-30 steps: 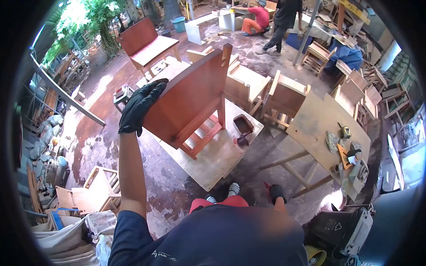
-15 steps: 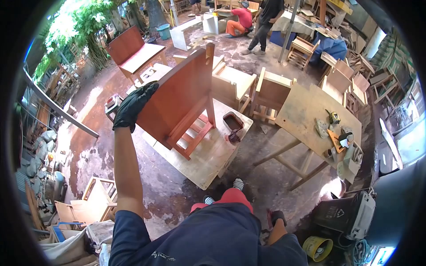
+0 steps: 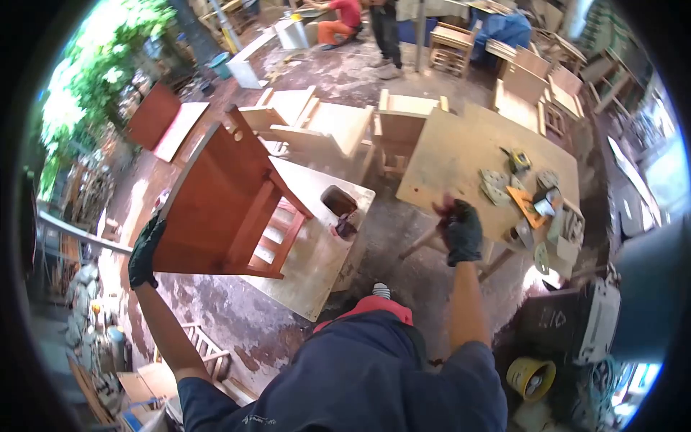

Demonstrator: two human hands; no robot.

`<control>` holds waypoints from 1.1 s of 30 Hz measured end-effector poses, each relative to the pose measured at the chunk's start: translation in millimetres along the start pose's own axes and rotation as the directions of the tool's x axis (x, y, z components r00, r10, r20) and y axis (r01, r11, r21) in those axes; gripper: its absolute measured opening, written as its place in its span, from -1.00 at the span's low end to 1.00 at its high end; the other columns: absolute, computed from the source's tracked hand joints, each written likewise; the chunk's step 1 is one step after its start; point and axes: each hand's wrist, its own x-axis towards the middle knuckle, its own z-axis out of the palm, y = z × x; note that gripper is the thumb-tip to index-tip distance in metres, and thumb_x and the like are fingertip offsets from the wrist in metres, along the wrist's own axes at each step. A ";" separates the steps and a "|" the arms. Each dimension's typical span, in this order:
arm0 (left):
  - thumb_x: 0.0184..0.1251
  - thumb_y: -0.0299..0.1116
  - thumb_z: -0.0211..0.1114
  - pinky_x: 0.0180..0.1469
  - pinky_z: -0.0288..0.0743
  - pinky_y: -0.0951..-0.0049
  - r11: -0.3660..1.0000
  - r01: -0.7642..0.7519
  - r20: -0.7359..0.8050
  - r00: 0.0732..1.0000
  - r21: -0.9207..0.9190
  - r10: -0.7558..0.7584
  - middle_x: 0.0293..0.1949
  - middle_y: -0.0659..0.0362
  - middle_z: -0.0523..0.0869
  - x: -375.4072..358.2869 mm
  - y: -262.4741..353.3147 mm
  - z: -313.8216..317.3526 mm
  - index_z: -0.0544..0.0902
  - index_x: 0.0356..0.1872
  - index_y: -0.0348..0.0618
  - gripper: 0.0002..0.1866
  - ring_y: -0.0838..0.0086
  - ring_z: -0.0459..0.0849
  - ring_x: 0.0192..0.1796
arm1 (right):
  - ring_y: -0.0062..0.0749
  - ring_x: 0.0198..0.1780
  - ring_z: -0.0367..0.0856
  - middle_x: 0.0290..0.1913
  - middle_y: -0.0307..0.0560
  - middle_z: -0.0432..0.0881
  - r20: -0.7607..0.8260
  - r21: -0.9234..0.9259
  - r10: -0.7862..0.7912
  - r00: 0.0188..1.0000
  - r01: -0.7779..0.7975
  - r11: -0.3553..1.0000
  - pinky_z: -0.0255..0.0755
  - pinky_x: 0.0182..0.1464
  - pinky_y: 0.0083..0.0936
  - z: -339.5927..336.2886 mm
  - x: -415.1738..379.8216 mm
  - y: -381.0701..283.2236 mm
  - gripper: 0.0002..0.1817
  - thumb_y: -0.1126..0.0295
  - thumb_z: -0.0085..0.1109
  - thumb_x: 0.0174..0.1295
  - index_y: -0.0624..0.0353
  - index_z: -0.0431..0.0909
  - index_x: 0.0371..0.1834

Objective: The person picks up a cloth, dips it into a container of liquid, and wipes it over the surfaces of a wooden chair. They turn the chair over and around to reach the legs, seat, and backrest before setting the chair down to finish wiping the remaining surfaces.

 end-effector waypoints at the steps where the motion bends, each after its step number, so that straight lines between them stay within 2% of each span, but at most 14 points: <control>1: 0.44 -0.16 0.32 0.45 0.22 0.39 1.000 0.015 -0.002 1.000 -0.006 -0.015 0.33 0.11 0.55 2.9 -6.0 -2.2 0.45 0.42 -0.22 -0.39 0.42 0.41 0.41 | -0.42 -0.30 0.68 -0.22 -0.07 0.73 -0.099 0.152 -0.002 0.995 0.017 0.988 0.58 -0.32 -0.44 1.1 19.7 -5.3 -0.75 0.58 0.07 0.36 0.29 0.55 0.08; 2: 0.43 -0.15 0.33 0.45 0.22 0.38 0.999 0.032 -0.009 0.999 -0.013 -0.032 0.32 0.12 0.55 5.7 -10.3 -5.6 0.46 0.41 -0.22 -0.39 0.42 0.42 0.40 | -0.45 -0.31 0.67 -0.18 -0.04 0.73 -0.087 0.327 0.044 0.995 -0.013 0.945 0.58 -0.33 -0.46 -1.9 38.6 -14.6 -0.72 0.61 0.10 0.32 0.32 0.54 0.08; 4: 0.41 -0.12 0.35 0.44 0.21 0.38 0.993 0.088 -0.023 0.996 0.084 -0.086 0.30 0.16 0.57 6.9 1.3 -5.3 0.47 0.41 -0.18 -0.38 0.44 0.44 0.36 | -0.39 -0.20 0.69 -0.09 -0.02 0.69 -0.055 -0.424 -0.136 0.989 0.100 0.900 0.60 -0.24 -0.40 -6.1 94.4 0.3 -0.63 0.69 0.11 0.22 0.38 0.52 0.13; 7: 0.41 -0.10 0.35 0.44 0.20 0.40 0.988 0.147 -0.009 0.989 0.057 -0.146 0.28 0.19 0.60 7.0 16.0 1.5 0.49 0.40 -0.13 -0.39 0.45 0.45 0.35 | -0.33 -0.19 0.66 -0.13 -0.03 0.66 -0.101 -0.186 -0.270 0.957 0.249 0.951 0.57 -0.09 -0.46 30.6 112.0 -12.1 -0.64 0.70 0.14 0.17 0.34 0.58 0.07; 9: 0.41 -0.10 0.35 0.44 0.19 0.41 0.986 0.154 -0.017 0.988 0.059 -0.153 0.29 0.20 0.59 10.9 14.1 1.0 0.49 0.41 -0.11 -0.39 0.46 0.43 0.36 | -0.33 -0.21 0.63 -0.15 -0.06 0.64 -0.067 -0.333 -0.402 0.913 0.359 0.872 0.53 -0.06 -0.53 70.0 105.7 -10.7 -0.67 0.69 0.13 0.19 0.30 0.61 0.04; 10: 0.40 -0.11 0.35 0.45 0.18 0.41 0.989 0.137 -0.021 0.990 0.062 -0.136 0.29 0.21 0.58 12.8 11.8 -0.6 0.49 0.41 -0.11 -0.39 0.45 0.43 0.37 | -0.34 -0.05 0.65 -0.02 -0.04 0.71 -0.039 -0.081 -0.285 0.958 0.282 0.956 0.53 0.05 -0.39 101.4 97.3 -0.8 -0.66 0.60 0.17 0.23 0.21 0.65 0.08; 11: 0.40 -0.11 0.35 0.45 0.18 0.41 0.987 0.133 -0.025 0.991 0.084 -0.132 0.30 0.20 0.58 13.2 13.2 -0.9 0.49 0.41 -0.11 -0.38 0.45 0.43 0.37 | -0.30 -0.22 0.60 -0.24 -0.11 0.64 0.057 -0.150 -0.314 0.948 0.319 0.936 0.53 -0.06 -0.48 131.7 89.7 24.5 -0.75 0.55 0.14 0.27 0.21 0.64 0.00; 13: 0.39 -0.12 0.36 0.45 0.19 0.40 0.986 0.132 -0.024 0.991 0.105 -0.131 0.31 0.19 0.58 13.1 16.9 2.8 0.48 0.41 -0.12 -0.38 0.44 0.43 0.38 | -0.12 -0.13 0.66 -0.17 0.06 0.68 0.340 -0.182 -0.143 0.930 0.214 0.960 0.53 0.02 -0.31 184.2 62.6 53.4 -0.74 0.37 0.19 0.26 0.09 0.67 -0.01; 14: 0.39 -0.13 0.36 0.45 0.19 0.40 0.985 0.138 -0.022 0.990 0.104 -0.136 0.31 0.18 0.57 12.9 17.6 3.9 0.49 0.41 -0.12 -0.38 0.44 0.43 0.38 | -0.03 -0.01 0.68 -0.05 0.09 0.70 0.417 -0.204 -0.171 0.893 0.276 0.939 0.52 0.06 -0.27 197.9 42.6 42.3 -0.72 0.31 0.17 0.26 0.06 0.67 0.00; 18: 0.36 -0.19 0.39 0.45 0.21 0.37 0.987 0.140 -0.027 0.990 0.079 -0.138 0.33 0.14 0.57 5.2 25.1 8.6 0.50 0.40 -0.11 -0.38 0.41 0.43 0.39 | 0.02 -0.04 0.72 -0.14 0.16 0.74 0.646 -0.403 0.244 0.723 0.051 0.914 0.53 0.02 -0.22 252.1 -6.5 129.1 -0.69 0.19 0.23 0.15 0.11 0.73 -0.14; 21: 0.31 -0.27 0.42 0.44 0.24 0.33 0.997 0.030 -0.010 1.000 0.075 -0.029 0.29 0.14 0.61 7.9 30.4 9.6 0.52 0.38 -0.13 -0.39 0.39 0.47 0.37 | -0.02 -0.13 0.71 -0.20 0.18 0.75 0.616 -0.478 0.421 0.666 -0.109 0.872 0.52 -0.03 -0.22 275.0 -24.4 231.2 -0.67 0.24 0.32 0.10 0.22 0.73 -0.14; 24: 0.31 -0.31 0.38 0.43 0.27 0.30 0.991 0.007 -0.049 0.999 0.137 -0.001 0.27 0.10 0.64 4.4 41.7 15.6 0.55 0.35 -0.16 -0.44 0.34 0.51 0.35 | 0.03 -0.15 0.71 -0.18 0.20 0.74 0.424 -0.555 0.556 0.715 -0.281 0.783 0.52 -0.02 -0.20 288.0 -30.3 219.5 -0.66 0.21 0.33 0.07 0.23 0.73 -0.19; 30: 0.41 -0.19 0.19 0.45 0.26 0.24 0.910 -0.202 -0.025 0.974 0.362 0.226 0.29 -0.02 0.62 17.7 32.0 9.3 0.57 0.29 -0.29 -0.48 0.23 0.51 0.39 | 0.19 -0.03 0.70 -0.14 0.28 0.72 0.424 -0.491 0.507 0.751 -0.279 0.825 0.54 0.02 -0.13 341.8 -22.5 214.5 -0.56 0.06 0.28 0.02 0.20 0.70 -0.18; 33: 0.45 0.03 0.09 0.43 0.30 0.15 0.907 -0.169 -0.120 0.965 0.386 0.231 0.24 -0.08 0.65 25.7 25.3 13.7 0.58 0.28 -0.33 -0.37 0.14 0.59 0.31 | 0.21 0.01 0.69 -0.11 0.29 0.72 0.449 -0.475 0.530 0.719 -0.311 0.823 0.53 0.04 -0.09 378.4 -14.0 226.7 -0.51 -0.01 0.30 0.05 0.19 0.70 -0.14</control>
